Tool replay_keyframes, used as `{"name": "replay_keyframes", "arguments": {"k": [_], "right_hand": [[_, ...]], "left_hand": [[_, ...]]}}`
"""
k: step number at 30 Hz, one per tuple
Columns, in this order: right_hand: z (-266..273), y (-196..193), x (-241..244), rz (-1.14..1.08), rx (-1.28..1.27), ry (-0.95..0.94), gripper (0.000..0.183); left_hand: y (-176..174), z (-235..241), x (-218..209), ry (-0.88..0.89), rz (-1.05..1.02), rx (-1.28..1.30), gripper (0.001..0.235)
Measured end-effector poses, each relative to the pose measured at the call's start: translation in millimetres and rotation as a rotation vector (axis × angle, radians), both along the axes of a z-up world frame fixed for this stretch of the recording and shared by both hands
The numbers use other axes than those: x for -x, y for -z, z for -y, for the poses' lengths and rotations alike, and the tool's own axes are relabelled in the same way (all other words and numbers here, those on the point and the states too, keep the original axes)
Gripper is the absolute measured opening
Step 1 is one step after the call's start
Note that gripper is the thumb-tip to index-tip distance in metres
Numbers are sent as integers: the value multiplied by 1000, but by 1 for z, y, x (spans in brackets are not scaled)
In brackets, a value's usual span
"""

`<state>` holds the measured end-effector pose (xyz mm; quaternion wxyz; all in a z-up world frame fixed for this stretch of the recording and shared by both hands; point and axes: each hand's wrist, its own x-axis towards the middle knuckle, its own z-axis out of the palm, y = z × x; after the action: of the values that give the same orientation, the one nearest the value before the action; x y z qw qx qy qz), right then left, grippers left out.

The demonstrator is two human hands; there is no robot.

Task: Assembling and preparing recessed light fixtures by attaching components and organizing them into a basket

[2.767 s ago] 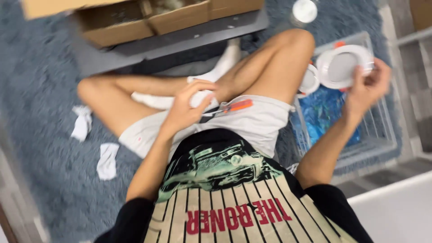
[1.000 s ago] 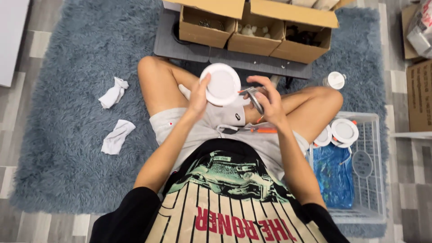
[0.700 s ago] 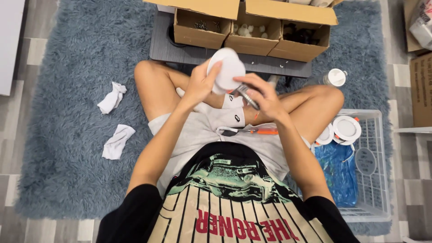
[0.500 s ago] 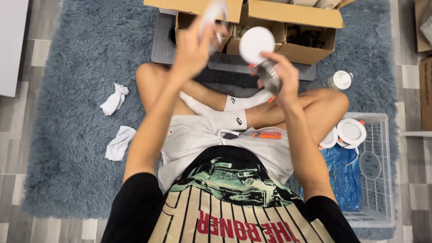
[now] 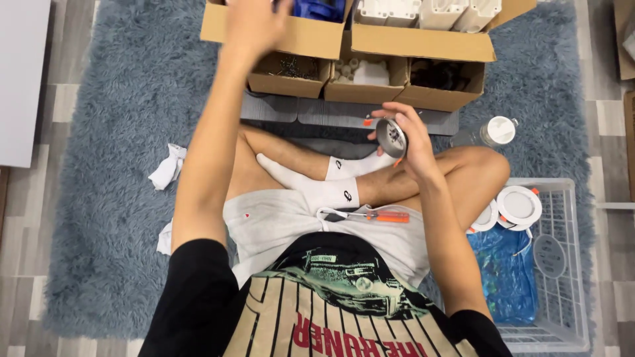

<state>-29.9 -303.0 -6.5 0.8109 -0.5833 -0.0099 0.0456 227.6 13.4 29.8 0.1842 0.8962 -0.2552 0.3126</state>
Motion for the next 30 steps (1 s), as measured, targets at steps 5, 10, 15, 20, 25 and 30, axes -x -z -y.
{"name": "replay_keyframes", "arguments": {"k": [5, 10, 15, 20, 25, 30], "right_hand": [[-10, 7, -1, -23, -158, 100, 17], [-1, 45, 4, 266, 206, 190, 36], [15, 46, 24, 304, 239, 295, 53], [19, 46, 26, 348, 189, 353, 48], [31, 3, 54, 359, 164, 316, 63], [125, -2, 112, 151, 166, 573, 36]], "left_hand": [[-65, 73, 140, 835, -504, 158, 66], [-15, 115, 189, 650, -456, -254, 104], [-33, 120, 173, 791, -348, -93, 44], [-52, 139, 180, 939, -370, -118, 66], [-44, 133, 142, 906, -207, -49, 33], [-68, 75, 34, 650, 172, 239, 42]]}}
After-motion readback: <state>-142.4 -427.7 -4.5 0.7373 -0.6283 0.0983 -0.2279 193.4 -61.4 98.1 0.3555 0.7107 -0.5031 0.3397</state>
